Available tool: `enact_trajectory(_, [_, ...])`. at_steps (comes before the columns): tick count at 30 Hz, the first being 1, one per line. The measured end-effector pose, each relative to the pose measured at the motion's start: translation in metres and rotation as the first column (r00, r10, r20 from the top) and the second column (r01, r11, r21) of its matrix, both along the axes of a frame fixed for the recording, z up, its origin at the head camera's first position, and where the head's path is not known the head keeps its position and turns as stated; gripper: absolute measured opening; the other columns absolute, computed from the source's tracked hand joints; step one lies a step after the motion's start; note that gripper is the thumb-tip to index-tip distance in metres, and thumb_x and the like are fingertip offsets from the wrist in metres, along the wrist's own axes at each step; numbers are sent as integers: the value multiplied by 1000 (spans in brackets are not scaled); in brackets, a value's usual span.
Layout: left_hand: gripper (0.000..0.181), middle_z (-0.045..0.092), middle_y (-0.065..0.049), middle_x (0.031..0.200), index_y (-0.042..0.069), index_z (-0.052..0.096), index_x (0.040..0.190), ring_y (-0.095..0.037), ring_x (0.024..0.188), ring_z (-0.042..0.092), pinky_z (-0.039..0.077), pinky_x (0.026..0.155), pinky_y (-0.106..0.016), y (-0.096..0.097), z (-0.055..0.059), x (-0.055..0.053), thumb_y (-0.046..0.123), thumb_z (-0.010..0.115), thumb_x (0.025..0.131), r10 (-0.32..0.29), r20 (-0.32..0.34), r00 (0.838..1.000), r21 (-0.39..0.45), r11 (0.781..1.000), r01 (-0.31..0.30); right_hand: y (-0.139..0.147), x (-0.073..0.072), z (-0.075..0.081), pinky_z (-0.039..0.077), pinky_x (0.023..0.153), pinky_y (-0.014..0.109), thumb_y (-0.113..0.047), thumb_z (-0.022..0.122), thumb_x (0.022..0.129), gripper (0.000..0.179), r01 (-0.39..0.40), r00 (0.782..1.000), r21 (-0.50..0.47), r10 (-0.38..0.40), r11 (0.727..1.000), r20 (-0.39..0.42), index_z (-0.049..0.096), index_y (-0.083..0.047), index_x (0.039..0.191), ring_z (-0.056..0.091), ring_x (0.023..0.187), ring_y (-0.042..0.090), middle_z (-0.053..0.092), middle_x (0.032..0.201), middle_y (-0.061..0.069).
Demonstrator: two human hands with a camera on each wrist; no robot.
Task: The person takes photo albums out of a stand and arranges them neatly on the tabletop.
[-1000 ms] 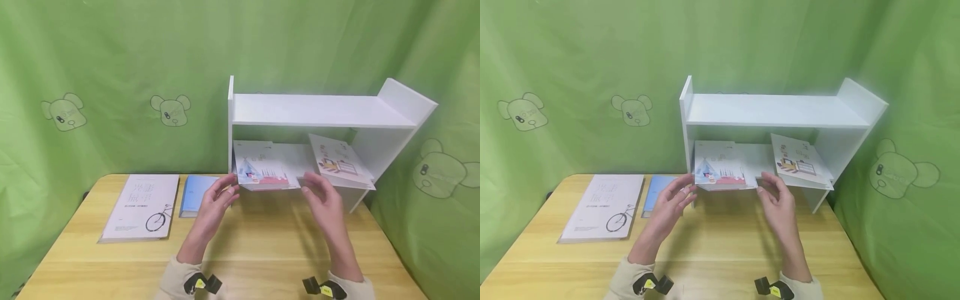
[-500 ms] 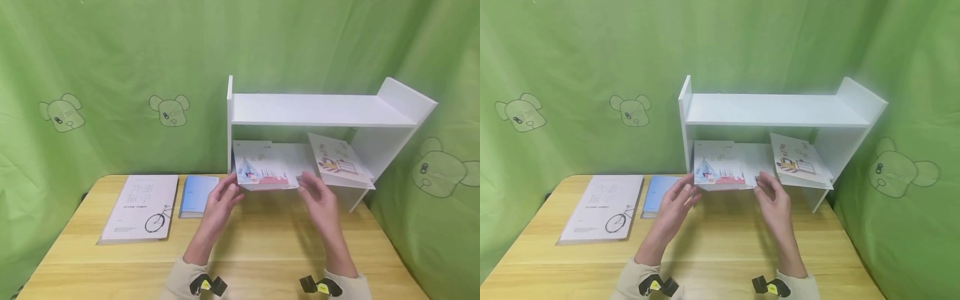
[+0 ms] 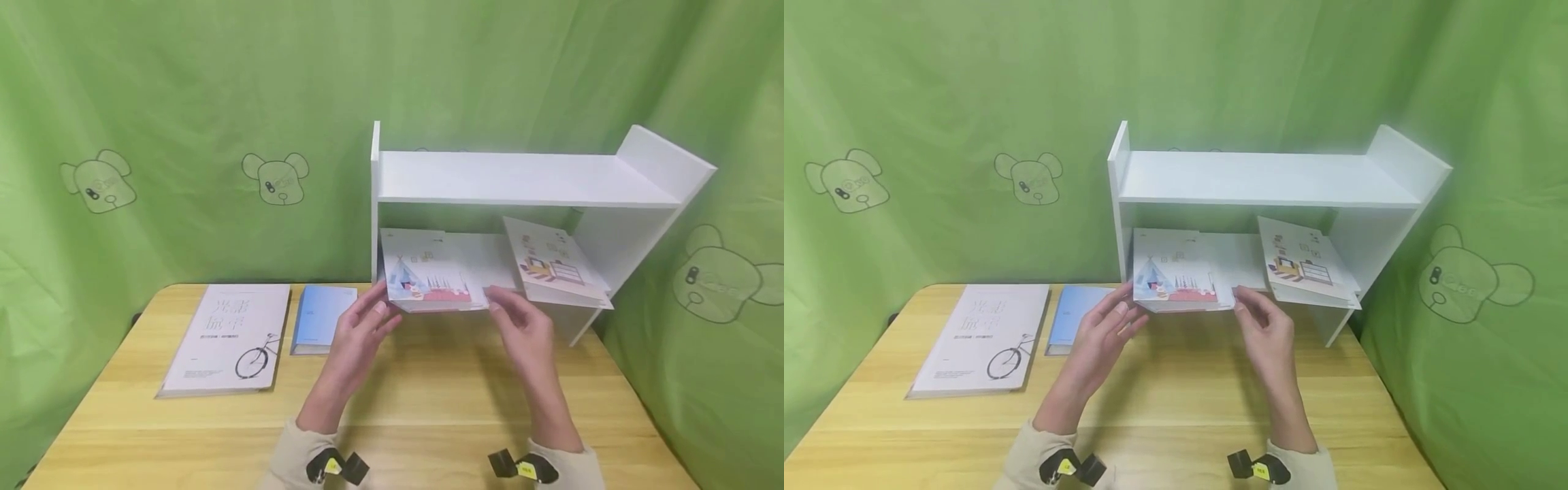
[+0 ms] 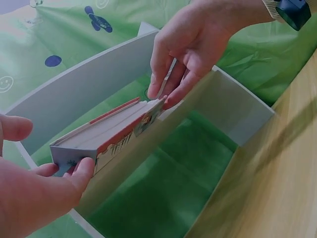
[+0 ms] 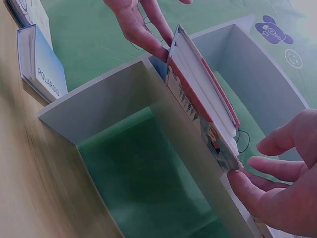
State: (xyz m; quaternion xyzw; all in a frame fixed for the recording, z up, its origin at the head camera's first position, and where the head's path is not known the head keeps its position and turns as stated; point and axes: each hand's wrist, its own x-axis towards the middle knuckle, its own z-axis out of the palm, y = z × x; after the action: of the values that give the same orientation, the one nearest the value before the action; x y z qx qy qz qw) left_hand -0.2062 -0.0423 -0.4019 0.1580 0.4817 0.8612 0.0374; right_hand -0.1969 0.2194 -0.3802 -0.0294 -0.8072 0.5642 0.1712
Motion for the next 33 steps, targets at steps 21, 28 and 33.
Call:
enact_trajectory(21, [44, 53, -22, 142, 2, 44, 149, -29, 119, 62, 51, 107, -42, 2, 2, 2, 6, 49, 106, 56, 92, 994, -10, 998, -56, -5, -2, -2, 49, 96, 14, -19, 70, 99, 36, 20, 999, -20, -19, 1000, 45, 67, -8, 133, 60, 118, 16, 66, 134, 9])
enact_trajectory(28, [48, 52, -22, 146, 1, 43, 151, -31, 125, 60, 49, 109, -40, 4, 2, 1, 6, 53, 104, 32, 96, 995, 29, 999, -35, -5, -3, -3, 49, 98, 15, -18, 70, 98, 37, 20, 999, -61, -17, 998, 42, 66, -8, 133, 60, 120, 17, 66, 135, 9])
enact_trajectory(33, [52, 51, -22, 147, 2, 42, 152, -30, 128, 58, 48, 110, -40, 3, 1, 2, 4, 56, 103, 11, 100, 995, 36, 999, -15, -4, -3, -4, 49, 97, 14, -15, 71, 97, 37, 3, 999, -104, 1, 995, 35, 67, -8, 134, 61, 118, 13, 65, 136, 10])
